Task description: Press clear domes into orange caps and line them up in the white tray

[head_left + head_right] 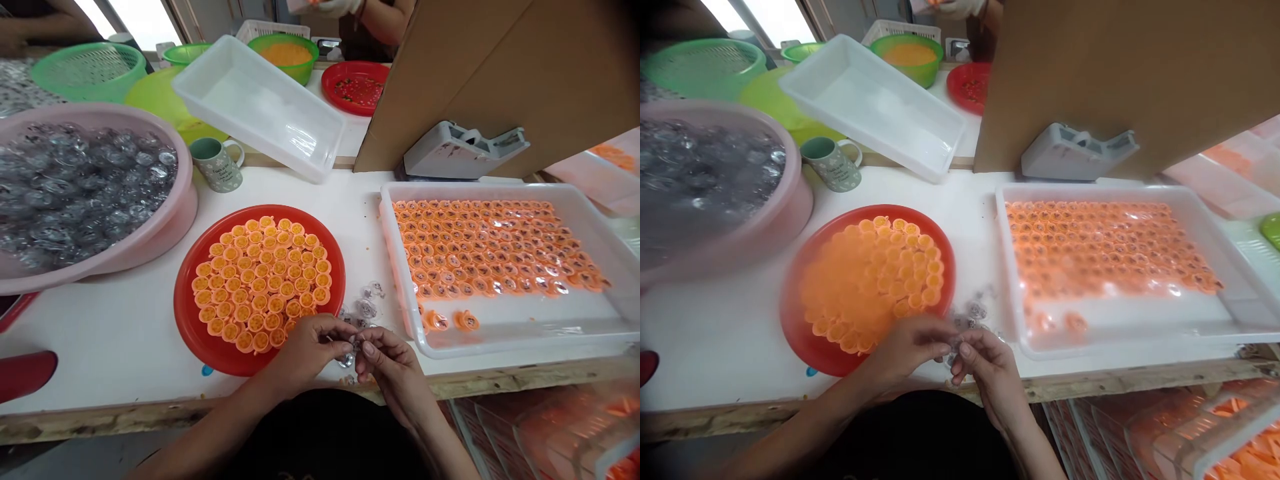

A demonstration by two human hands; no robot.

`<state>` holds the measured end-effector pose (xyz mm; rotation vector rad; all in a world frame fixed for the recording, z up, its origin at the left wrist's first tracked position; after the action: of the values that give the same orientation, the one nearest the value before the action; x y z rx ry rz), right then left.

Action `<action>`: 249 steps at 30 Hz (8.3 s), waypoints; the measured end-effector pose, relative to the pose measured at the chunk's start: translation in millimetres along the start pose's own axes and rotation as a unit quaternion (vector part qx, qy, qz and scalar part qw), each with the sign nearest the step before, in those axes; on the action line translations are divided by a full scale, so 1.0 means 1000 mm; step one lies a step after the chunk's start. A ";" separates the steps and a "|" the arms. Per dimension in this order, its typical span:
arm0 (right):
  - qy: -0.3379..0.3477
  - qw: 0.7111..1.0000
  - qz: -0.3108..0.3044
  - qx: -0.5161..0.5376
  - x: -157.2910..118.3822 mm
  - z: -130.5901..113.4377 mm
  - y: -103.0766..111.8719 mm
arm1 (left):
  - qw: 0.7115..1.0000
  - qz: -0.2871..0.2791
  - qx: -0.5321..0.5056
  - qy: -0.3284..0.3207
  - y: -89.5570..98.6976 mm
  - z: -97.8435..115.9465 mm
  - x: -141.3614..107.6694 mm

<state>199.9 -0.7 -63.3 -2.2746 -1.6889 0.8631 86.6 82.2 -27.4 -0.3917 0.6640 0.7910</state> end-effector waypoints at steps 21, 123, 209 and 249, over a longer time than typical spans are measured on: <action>0.034 0.984 -0.023 -0.171 0.010 0.010 0.008 | 0.868 0.371 0.324 -0.059 0.073 -0.004 -0.008; 0.145 0.841 -0.268 -0.448 0.037 0.006 -0.073 | 0.939 0.203 0.271 -0.054 0.096 0.003 -0.012; 0.319 0.869 0.011 -0.377 0.008 -0.048 -0.059 | 0.972 0.087 -0.177 -0.128 0.038 -0.009 -0.022; 0.369 0.816 -0.014 -0.444 0.008 -0.051 -0.068 | 0.972 0.129 -0.144 -0.135 0.041 -0.016 -0.020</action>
<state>174.3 39.9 7.4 -2.4824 -1.8529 -0.9737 39.3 89.2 -29.4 -0.4563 0.3466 1.1730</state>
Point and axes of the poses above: each hand's wrist, its own x-axis towards the middle knuckle, its own y-axis out of the back of the hand, z = x × y, the point moved 6 cm from there along x, towards the middle knuckle, and after that the axes turned 13 degrees about y, right-handed, at the moved point
